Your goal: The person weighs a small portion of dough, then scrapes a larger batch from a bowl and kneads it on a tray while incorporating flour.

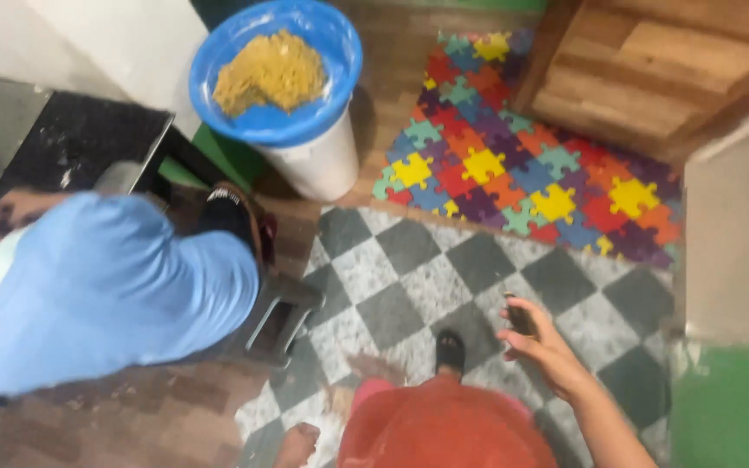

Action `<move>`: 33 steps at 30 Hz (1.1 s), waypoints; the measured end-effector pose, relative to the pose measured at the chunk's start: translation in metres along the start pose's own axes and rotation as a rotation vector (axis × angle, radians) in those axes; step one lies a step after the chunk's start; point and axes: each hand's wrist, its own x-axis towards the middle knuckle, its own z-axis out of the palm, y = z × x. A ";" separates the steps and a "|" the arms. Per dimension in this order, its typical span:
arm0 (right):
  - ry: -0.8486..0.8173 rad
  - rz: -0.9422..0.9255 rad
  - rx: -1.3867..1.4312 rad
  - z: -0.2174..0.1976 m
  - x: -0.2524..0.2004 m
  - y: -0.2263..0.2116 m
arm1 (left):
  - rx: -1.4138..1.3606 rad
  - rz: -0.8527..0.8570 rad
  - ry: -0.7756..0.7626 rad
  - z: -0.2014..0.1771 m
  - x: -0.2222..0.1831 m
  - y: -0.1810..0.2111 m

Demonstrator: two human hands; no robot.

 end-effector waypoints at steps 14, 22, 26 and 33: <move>0.180 0.036 -0.874 0.022 0.307 -0.229 | 0.232 0.255 -0.032 0.013 0.195 0.339; 0.017 0.054 -1.534 0.099 0.471 -0.405 | 0.342 0.596 0.138 -0.082 0.289 0.565; -0.167 -0.424 -1.929 0.169 0.580 -0.440 | -0.276 0.420 0.184 -0.153 0.221 0.676; -0.650 -1.176 -2.098 0.402 0.794 -0.482 | -0.539 0.192 0.296 -0.144 0.226 0.696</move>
